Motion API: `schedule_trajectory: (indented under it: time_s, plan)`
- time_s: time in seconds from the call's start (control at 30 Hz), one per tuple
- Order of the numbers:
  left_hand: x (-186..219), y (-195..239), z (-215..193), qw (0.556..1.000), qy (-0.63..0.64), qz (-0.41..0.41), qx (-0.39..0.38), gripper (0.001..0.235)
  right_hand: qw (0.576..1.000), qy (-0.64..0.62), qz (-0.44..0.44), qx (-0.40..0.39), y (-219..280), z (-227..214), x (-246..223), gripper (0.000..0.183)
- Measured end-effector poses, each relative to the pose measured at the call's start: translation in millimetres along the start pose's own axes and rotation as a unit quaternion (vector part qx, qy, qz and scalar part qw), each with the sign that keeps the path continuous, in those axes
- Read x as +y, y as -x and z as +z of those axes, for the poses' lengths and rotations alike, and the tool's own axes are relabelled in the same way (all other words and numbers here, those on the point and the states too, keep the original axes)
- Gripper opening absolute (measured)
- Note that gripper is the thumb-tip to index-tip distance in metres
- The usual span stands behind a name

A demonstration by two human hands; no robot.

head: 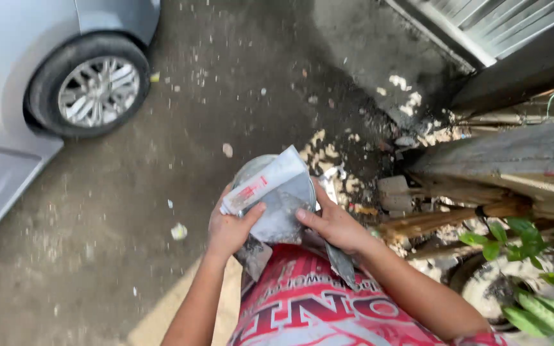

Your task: The person walks through a cluttered outdoor area carrying a paint can and sandpaper, then approaches a silver car. They use a roll of masking tape to apply a strip along the side of the car's front fender, smoothing it down with their hands.

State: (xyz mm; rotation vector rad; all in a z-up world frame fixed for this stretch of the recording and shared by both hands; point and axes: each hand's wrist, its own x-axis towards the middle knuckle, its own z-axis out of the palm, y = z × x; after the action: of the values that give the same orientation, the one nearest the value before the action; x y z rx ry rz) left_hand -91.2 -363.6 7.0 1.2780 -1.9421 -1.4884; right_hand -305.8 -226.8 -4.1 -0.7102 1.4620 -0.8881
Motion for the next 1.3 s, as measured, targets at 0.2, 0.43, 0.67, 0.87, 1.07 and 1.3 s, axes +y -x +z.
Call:
schedule_trajectory:
  time_s: [0.2, 0.43, 0.67, 0.87, 1.07, 1.3]
  plan:
    - [5.8, -92.8, -1.9, 0.997, 0.054, 0.022, -0.05, 0.071, 0.996, -0.025, -0.041, 0.08, -38.9, -17.0, -20.4, 0.101]
    - [43.5, -166.2, 31.6, 0.987, 0.012, 0.035, -0.158, 0.059, 0.978, -0.139, 0.028, 0.154, -54.5, -56.4, -33.5, 0.099]
    - [56.7, -251.8, 99.3, 0.978, -0.009, 0.03, -0.208, 0.054, 0.962, -0.208, -0.002, 0.176, -92.5, -145.5, -37.4, 0.099]
    - [86.3, -309.3, 152.7, 0.978, -0.096, 0.141, -0.122, 0.056, 0.983, -0.116, -0.013, 0.144, -145.9, -253.3, -54.5, 0.108]
    - [115.4, -345.8, 178.3, 0.996, -0.019, 0.021, -0.083, 0.055, 0.995, -0.036, 0.023, 0.09, -169.0, -312.5, -84.0, 0.115]
    - [96.4, -388.1, 194.4, 0.989, -0.082, 0.028, -0.123, 0.046, 0.993, -0.073, 0.006, 0.087, -189.3, -346.3, -80.9, 0.117]
